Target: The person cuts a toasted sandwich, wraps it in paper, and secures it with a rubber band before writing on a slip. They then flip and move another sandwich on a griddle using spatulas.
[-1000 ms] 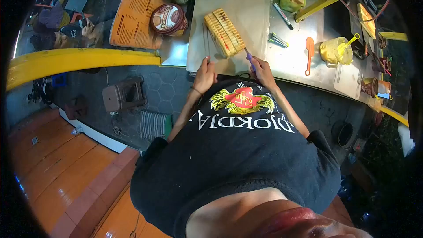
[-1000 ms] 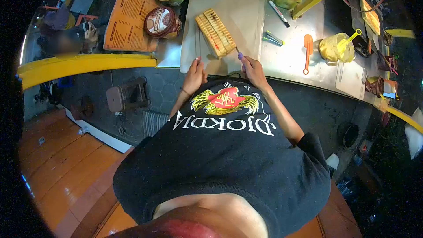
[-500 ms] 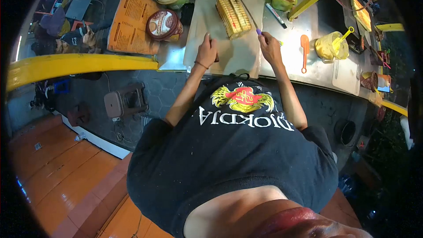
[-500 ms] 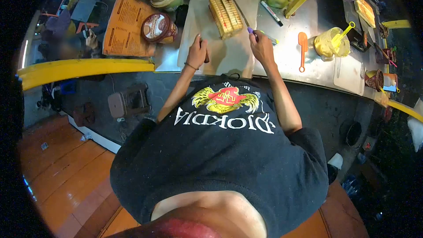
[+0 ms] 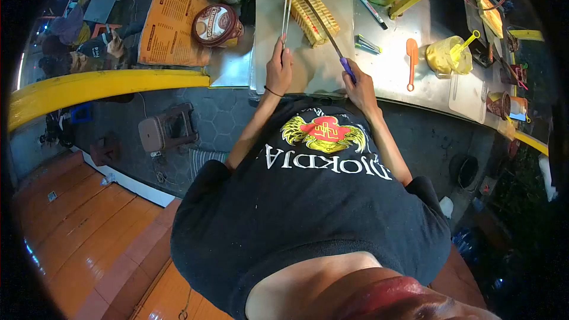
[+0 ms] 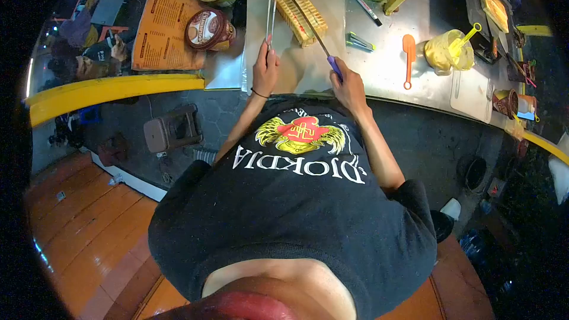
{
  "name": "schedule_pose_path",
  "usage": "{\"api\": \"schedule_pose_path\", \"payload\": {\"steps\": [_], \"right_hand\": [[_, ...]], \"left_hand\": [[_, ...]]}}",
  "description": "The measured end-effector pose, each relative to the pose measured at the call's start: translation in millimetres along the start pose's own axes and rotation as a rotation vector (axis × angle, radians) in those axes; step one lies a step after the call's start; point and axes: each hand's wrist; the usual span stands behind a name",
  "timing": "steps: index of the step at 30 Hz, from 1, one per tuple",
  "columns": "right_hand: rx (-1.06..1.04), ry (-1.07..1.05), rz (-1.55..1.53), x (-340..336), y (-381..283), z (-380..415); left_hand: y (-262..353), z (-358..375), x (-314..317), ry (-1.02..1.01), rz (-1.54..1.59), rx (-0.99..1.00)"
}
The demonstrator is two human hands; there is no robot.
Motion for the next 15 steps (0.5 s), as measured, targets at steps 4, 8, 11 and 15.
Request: {"api": "schedule_pose_path", "payload": {"steps": [4,8,11,15], "right_hand": [[0.012,-0.064,0.067,-32.1,3.7,22.3],[0.067,-0.113,0.071,-44.9,20.7,34.1],[-0.071,-0.081,-0.037,-36.7,20.7,26.9],[-0.024,-0.107,-0.024,-2.1,6.6,-7.2]], "left_hand": [[0.0,-14.8,-4.5,-0.078,-0.114,0.145],[-11.2,-15.0,-26.4,-0.224,-0.243,-0.034],[-23.4,-21.5,-36.4,-0.231,-0.249,0.01],[-3.7,-17.9,-50.4,-0.262,-0.28,-0.059]]}}
Point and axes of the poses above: each hand's wrist, its own z-axis away from the middle knuckle, its own x-axis out of the palm, y = z × x, and after that the axes turned 10 degrees about y, right-handed
